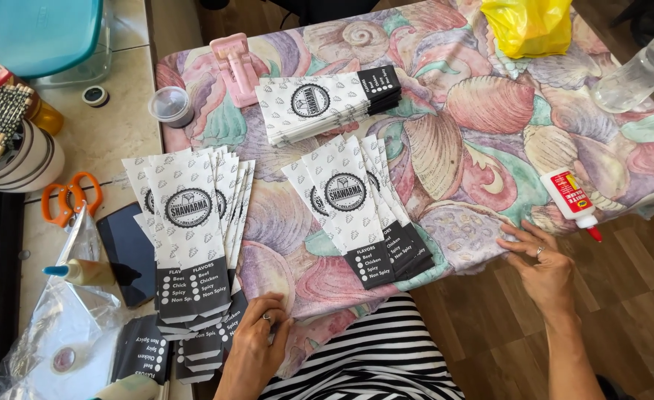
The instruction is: Applying glue to the edges of paper food wraps and folding them to create sleeves.
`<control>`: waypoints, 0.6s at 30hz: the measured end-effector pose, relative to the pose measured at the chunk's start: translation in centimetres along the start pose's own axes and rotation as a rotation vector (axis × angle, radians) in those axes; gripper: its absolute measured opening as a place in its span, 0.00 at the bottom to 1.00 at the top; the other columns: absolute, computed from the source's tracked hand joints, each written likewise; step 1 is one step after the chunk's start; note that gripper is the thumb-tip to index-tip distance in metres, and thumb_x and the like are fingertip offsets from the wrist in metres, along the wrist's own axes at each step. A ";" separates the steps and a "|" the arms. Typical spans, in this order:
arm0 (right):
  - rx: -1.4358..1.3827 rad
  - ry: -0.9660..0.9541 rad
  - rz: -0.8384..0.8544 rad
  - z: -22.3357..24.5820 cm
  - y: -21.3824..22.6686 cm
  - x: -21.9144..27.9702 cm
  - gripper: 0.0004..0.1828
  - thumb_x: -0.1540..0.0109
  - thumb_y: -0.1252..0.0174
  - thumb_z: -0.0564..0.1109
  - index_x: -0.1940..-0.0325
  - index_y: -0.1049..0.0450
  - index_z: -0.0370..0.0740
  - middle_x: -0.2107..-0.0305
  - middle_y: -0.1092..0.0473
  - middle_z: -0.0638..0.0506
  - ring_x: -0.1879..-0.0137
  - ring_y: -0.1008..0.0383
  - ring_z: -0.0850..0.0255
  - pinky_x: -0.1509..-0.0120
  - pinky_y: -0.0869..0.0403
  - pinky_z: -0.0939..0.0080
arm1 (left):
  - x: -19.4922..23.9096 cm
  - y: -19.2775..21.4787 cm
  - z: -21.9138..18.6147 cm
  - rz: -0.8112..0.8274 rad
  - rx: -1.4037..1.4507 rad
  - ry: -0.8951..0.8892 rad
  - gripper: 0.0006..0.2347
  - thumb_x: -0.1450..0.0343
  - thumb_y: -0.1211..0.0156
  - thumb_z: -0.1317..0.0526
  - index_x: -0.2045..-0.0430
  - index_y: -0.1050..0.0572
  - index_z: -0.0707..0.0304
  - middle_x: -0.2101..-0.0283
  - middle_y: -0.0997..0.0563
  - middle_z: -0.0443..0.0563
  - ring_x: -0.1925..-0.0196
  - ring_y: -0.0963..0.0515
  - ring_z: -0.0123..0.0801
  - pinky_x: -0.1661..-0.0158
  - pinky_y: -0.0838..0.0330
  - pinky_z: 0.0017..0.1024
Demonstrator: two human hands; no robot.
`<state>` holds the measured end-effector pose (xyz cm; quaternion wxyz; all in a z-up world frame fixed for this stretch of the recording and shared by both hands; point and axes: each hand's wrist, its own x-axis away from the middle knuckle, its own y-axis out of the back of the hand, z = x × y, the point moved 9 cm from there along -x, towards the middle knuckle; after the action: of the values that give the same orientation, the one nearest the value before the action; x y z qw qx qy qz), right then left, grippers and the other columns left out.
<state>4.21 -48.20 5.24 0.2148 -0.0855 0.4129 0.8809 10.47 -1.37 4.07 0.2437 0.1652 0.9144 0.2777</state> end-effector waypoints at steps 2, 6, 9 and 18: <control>-0.023 -0.025 -0.006 -0.4 -0.1 -0.1 0.16 0.41 0.37 0.27 0.53 0.18 0.39 0.47 0.23 0.47 0.26 0.34 0.55 0.21 0.34 0.58 | -0.3 -0.3 -0.4 0.011 -0.015 -0.006 0.05 0.29 0.43 0.71 0.76 0.28 0.72 0.60 0.24 0.56 0.46 0.22 0.42 0.47 0.24 0.33; -0.154 -0.104 0.000 -2.8 -0.1 -0.2 0.12 0.40 0.36 0.30 0.55 0.20 0.37 0.50 0.23 0.45 0.25 0.36 0.58 0.18 0.38 0.58 | -0.7 -0.6 -1.0 0.057 -0.057 -0.022 0.07 0.25 0.52 0.72 0.75 0.31 0.71 0.58 0.26 0.56 0.55 0.25 0.41 0.53 0.27 0.33; -0.380 -0.271 -0.026 -6.1 -0.1 -0.2 0.09 0.31 0.46 0.33 0.61 0.21 0.32 0.51 0.23 0.42 0.23 0.35 0.56 0.19 0.38 0.55 | -0.9 -1.0 -0.9 0.096 -0.163 -0.029 0.06 0.26 0.52 0.72 0.73 0.29 0.69 0.60 0.27 0.56 0.55 0.27 0.41 0.52 0.30 0.36; 0.062 -0.063 0.113 6.7 -8.2 -4.9 0.26 0.38 0.39 0.54 0.40 0.25 0.37 0.41 0.30 0.41 0.31 0.38 0.46 0.26 0.37 0.41 | -6.0 -5.6 0.2 0.221 -0.327 0.244 0.20 0.25 0.53 0.43 0.56 0.26 0.61 0.43 0.29 0.56 0.49 0.28 0.37 0.47 0.31 0.38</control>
<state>12.50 -39.92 5.53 0.1803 -0.0275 0.4374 0.8806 14.59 -8.32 2.76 0.1229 0.1877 0.8565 0.4649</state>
